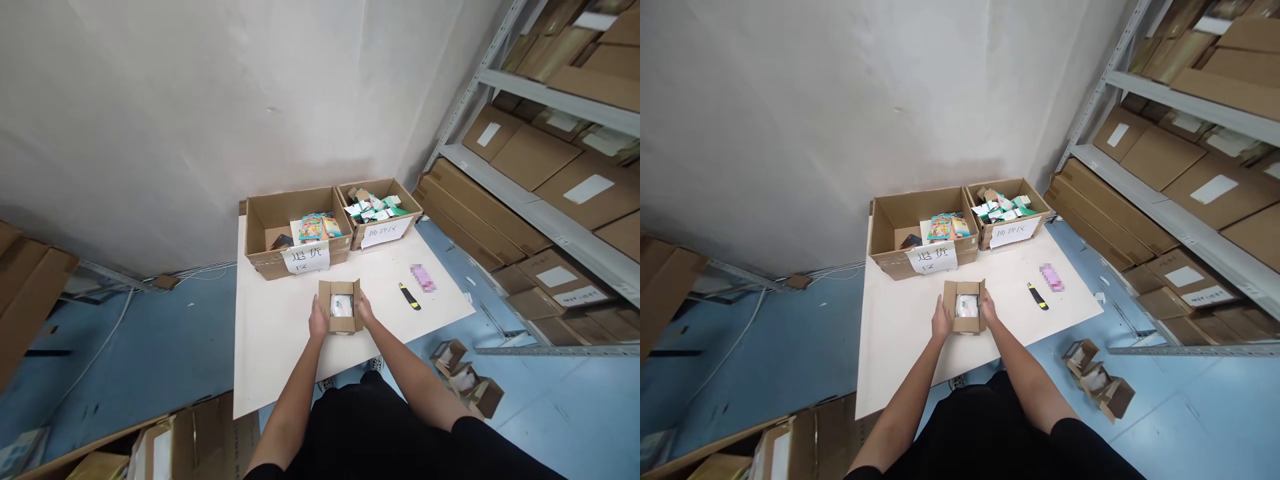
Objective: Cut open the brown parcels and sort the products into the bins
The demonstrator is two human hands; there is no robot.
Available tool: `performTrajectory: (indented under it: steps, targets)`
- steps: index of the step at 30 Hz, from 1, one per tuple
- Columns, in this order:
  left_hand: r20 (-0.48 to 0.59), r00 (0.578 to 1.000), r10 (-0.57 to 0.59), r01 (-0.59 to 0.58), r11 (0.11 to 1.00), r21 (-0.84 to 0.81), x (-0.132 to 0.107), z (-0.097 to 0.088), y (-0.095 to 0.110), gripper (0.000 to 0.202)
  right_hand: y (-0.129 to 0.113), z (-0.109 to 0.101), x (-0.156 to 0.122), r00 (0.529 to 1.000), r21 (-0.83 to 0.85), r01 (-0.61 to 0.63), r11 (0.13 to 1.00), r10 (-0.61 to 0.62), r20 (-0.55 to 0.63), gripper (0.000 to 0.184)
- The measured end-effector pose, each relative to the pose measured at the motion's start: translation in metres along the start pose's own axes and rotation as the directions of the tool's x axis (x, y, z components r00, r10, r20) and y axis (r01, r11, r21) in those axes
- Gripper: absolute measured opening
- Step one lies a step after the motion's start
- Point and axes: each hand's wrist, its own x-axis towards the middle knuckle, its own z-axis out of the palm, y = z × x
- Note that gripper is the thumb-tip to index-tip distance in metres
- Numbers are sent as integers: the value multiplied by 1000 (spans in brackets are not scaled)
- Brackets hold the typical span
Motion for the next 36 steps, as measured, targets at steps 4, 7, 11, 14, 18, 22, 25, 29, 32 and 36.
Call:
performTrajectory:
  steps: [4, 7, 11, 14, 18, 22, 25, 29, 32, 36]
  targets:
    - [132, 912, 389, -394, 919, 12, 1, 4, 7, 45, 25, -21, -15, 991, -28, -69, 997, 65, -118, 74]
    - [233, 815, 531, -535, 843, -52, 1, 6, 8, 24, 30, -28, -23, 986, -298, 39, 954, -84, -141, 56]
    - [215, 811, 544, -527, 839, -136, -8, 3, -5, 25, 19, -35, -17, 946, -489, 320, 811, -295, 130, 42]
    - [241, 793, 560, -539, 829, -152, -21, 1, -22, 12, 6, -36, -5, 920, -504, 391, 770, -303, 250, 49]
    - [270, 803, 532, -512, 847, -145, -35, 8, -35, 32, -10, -26, 13, 951, -496, 307, 812, -240, 196, 71]
    - [226, 825, 518, -497, 855, -149, -43, 23, -36, 20, -24, -13, 36, 972, -513, 230, 827, -167, 165, 86]
    - [180, 851, 494, -470, 868, -161, -49, 32, -36, 18, -29, -10, 49, 978, -529, 188, 828, -105, 183, 90]
    - [140, 873, 468, -443, 879, -174, -53, 39, -37, 20, -30, -10, 44, 987, -493, 162, 855, -148, 66, 77]
    - [108, 889, 445, -420, 887, -193, -55, 41, -36, 19, -28, -5, 24, 936, -478, 292, 828, -351, -37, 58]
    - [91, 897, 432, -406, 889, -214, -55, 44, -34, 17, -26, 9, 4, 877, -415, 464, 782, -471, 94, 41]
